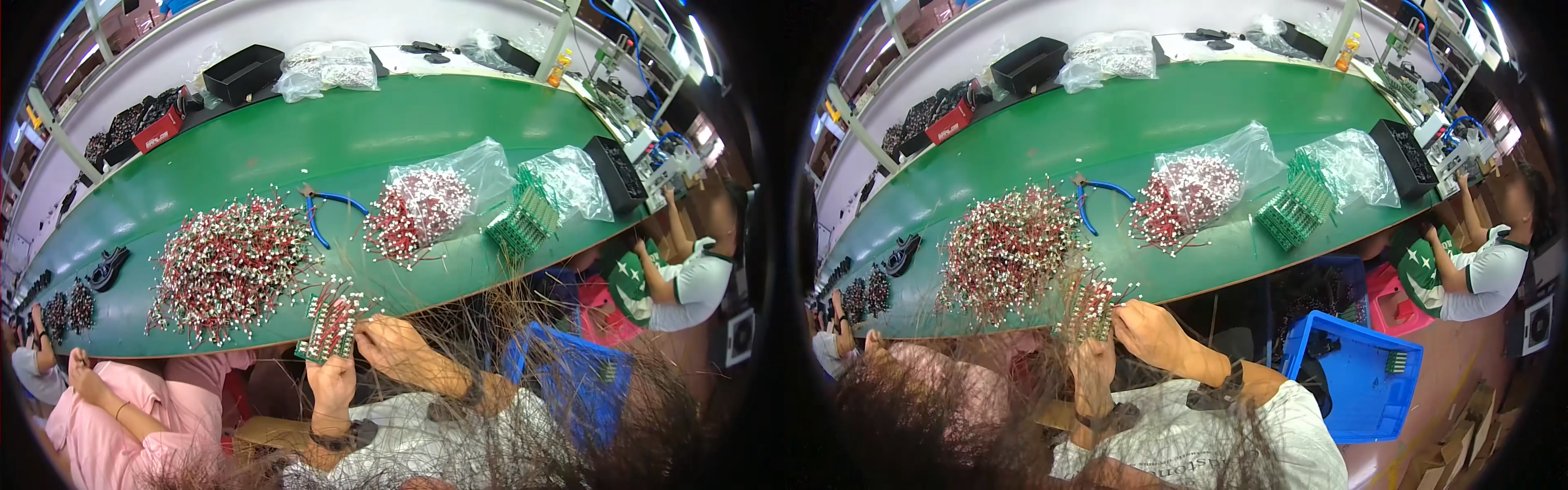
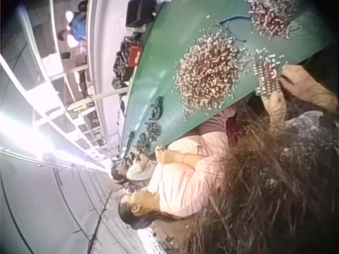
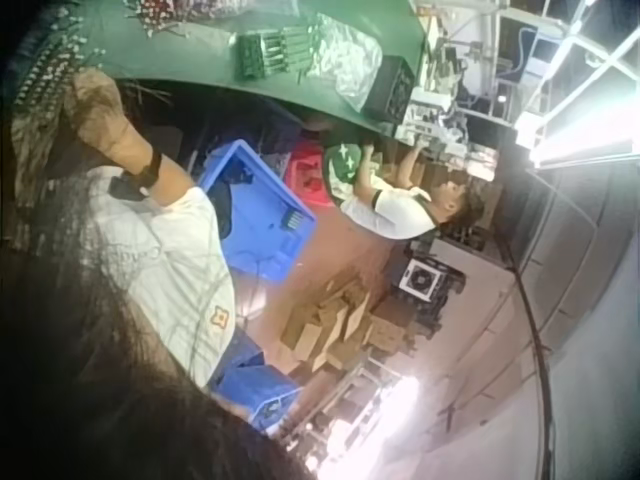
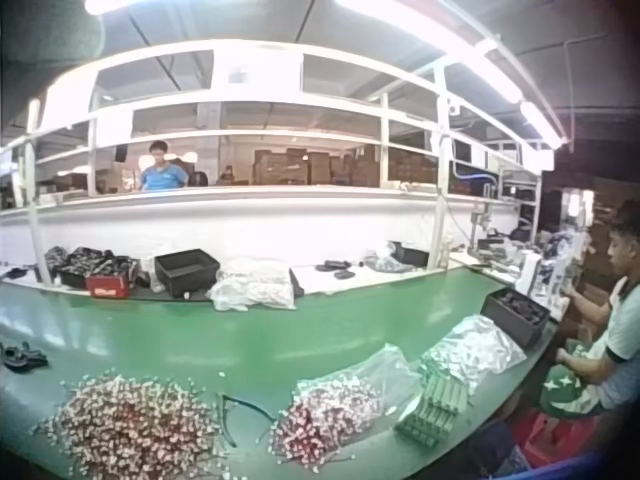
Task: Inserting small electronic components into a printed circuit board at a factory assembly line.
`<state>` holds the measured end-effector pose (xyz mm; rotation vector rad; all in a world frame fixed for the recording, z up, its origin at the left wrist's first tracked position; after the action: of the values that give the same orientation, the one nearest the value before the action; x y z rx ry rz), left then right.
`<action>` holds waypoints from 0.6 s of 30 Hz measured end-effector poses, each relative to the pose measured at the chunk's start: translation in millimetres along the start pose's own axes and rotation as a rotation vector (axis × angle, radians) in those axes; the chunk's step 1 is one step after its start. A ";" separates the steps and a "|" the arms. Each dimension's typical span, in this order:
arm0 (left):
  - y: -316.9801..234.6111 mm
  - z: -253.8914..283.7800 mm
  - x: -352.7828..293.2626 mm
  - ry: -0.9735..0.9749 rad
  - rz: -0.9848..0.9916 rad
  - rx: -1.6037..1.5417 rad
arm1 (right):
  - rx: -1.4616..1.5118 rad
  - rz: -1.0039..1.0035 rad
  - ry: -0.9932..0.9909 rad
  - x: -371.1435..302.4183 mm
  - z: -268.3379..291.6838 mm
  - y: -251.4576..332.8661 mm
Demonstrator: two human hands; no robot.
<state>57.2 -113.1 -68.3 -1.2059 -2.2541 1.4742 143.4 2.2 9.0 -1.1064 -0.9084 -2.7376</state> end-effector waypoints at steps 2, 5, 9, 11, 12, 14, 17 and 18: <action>0.4 -1.3 -0.7 -0.014 0.054 -0.110 | -0.024 -0.009 0.025 -2.0 -3.5 -0.8; -5.7 -7.1 -4.6 -0.007 0.043 -0.094 | -0.153 0.033 0.082 -2.9 -4.7 2.7; -8.2 -9.3 -7.3 -0.095 0.159 -0.016 | -0.212 0.062 0.140 -1.5 -3.5 5.5; -4.0 -5.2 -6.8 -0.076 0.133 0.020 | -0.210 0.044 0.164 -2.1 -3.6 5.6; -1.1 -2.8 -6.4 -0.065 0.120 0.037 | -0.233 0.049 0.181 -2.5 -4.4 5.4; 5.2 2.4 -5.3 -0.049 0.094 0.073 | -0.254 0.056 0.198 -2.8 -6.1 5.1; 14.9 7.3 -2.5 -0.033 0.070 0.108 | -0.110 -0.026 0.142 -3.9 -6.2 2.7; 16.7 7.2 -1.7 -0.006 0.023 0.119 | -0.118 0.000 0.127 -3.5 -5.7 4.0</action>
<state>63.1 -116.2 -85.3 -1.1970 -2.1294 1.5981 143.5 -4.7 5.6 -0.9356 -0.7400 -2.8553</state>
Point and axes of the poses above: each hand's wrist, its own x-axis towards the middle knuckle, its own z-axis out of the back of the hand, y = z × x, the point moved 4 cm from there along x, towards the middle knuckle, and after that the axes turned 12 degrees about z, right-handed, at the moved point
